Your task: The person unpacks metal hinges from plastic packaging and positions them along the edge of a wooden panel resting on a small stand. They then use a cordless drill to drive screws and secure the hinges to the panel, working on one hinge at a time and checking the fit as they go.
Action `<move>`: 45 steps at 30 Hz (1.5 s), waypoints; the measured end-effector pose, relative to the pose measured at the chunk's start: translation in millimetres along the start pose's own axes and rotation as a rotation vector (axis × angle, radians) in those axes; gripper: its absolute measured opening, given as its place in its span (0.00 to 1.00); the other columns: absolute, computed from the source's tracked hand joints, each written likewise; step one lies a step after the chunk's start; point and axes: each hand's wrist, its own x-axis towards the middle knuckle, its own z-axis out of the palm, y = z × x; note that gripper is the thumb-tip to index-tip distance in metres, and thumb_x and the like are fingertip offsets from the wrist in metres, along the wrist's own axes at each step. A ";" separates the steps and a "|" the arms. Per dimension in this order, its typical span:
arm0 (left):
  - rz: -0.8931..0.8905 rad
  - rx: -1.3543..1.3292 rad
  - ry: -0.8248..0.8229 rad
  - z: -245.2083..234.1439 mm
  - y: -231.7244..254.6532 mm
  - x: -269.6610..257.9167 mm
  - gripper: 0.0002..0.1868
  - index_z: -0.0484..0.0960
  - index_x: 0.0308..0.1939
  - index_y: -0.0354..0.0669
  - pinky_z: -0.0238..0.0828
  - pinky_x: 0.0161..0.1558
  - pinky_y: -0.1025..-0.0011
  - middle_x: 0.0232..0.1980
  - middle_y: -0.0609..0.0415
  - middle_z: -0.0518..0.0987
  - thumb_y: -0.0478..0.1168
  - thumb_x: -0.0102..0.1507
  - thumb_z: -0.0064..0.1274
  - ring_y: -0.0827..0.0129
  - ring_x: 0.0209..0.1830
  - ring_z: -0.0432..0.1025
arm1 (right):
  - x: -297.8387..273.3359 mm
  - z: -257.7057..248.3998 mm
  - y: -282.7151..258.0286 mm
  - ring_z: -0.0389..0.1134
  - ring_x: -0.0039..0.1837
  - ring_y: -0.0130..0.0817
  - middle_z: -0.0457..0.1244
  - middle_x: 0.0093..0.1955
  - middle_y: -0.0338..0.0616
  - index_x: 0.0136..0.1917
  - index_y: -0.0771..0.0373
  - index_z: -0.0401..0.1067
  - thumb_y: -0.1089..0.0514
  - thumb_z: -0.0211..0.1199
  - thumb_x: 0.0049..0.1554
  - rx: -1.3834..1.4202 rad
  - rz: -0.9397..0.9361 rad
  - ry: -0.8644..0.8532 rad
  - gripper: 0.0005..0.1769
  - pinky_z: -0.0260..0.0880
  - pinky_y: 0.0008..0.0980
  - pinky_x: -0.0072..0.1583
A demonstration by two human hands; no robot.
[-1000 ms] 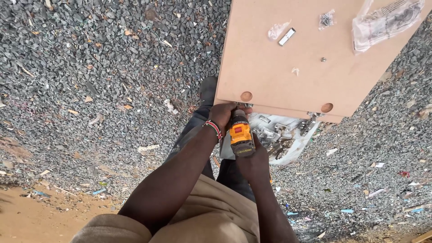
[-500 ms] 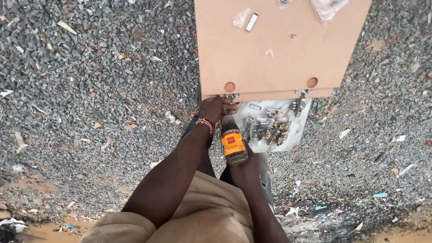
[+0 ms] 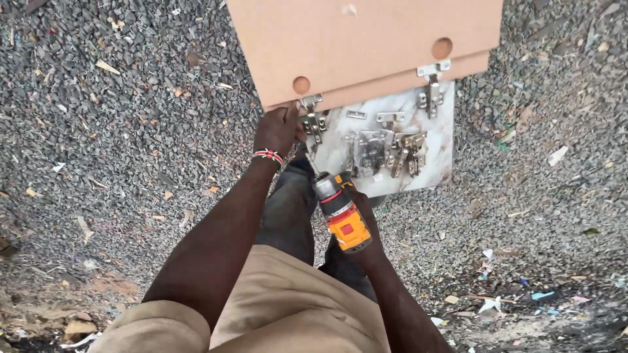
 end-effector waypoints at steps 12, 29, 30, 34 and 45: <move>0.051 -1.048 0.182 52.3 -31.1 -133.9 0.21 0.89 0.48 0.59 0.91 0.70 0.56 0.56 0.55 0.92 0.68 0.71 0.60 0.61 0.56 0.88 | -17.1 -73.4 -29.3 0.71 0.56 0.31 0.65 0.61 0.45 0.72 0.67 0.81 0.56 0.88 0.65 0.089 -0.160 0.402 0.28 0.76 0.40 0.60; 0.541 -0.100 0.642 123.0 35.9 -205.8 0.28 0.73 0.75 0.46 0.73 0.37 0.74 0.54 0.52 0.86 0.27 0.72 0.58 0.73 0.37 0.77 | 38.3 28.8 -28.6 0.62 0.75 0.72 0.56 0.80 0.66 0.81 0.53 0.66 0.54 0.79 0.59 0.318 0.095 0.303 0.41 0.79 0.69 0.62; 0.612 0.003 0.657 119.4 33.4 -199.5 0.29 0.73 0.81 0.40 0.75 0.40 0.74 0.55 0.48 0.87 0.26 0.76 0.58 0.72 0.39 0.78 | 46.6 38.8 -18.2 0.62 0.78 0.74 0.54 0.79 0.64 0.88 0.55 0.62 0.54 0.88 0.52 0.356 0.038 0.255 0.57 0.85 0.69 0.60; 0.597 0.119 0.686 129.7 60.6 -227.3 0.28 0.73 0.82 0.31 0.78 0.45 0.62 0.55 0.42 0.86 0.30 0.77 0.56 0.58 0.50 0.80 | 6.8 -32.1 59.0 0.61 0.84 0.85 0.56 0.85 0.66 0.97 0.44 0.54 0.59 0.75 0.61 0.801 -0.107 0.049 0.58 0.79 0.80 0.66; 0.393 -0.037 0.486 63.8 -25.6 -209.2 0.38 0.64 0.90 0.25 0.89 0.55 0.53 0.57 0.31 0.82 0.19 0.76 0.57 0.43 0.50 0.84 | -117.9 147.4 481.2 0.82 0.46 0.59 0.77 0.45 0.62 0.57 0.61 0.92 0.42 0.63 0.72 0.500 0.933 -0.210 0.24 0.74 0.57 0.50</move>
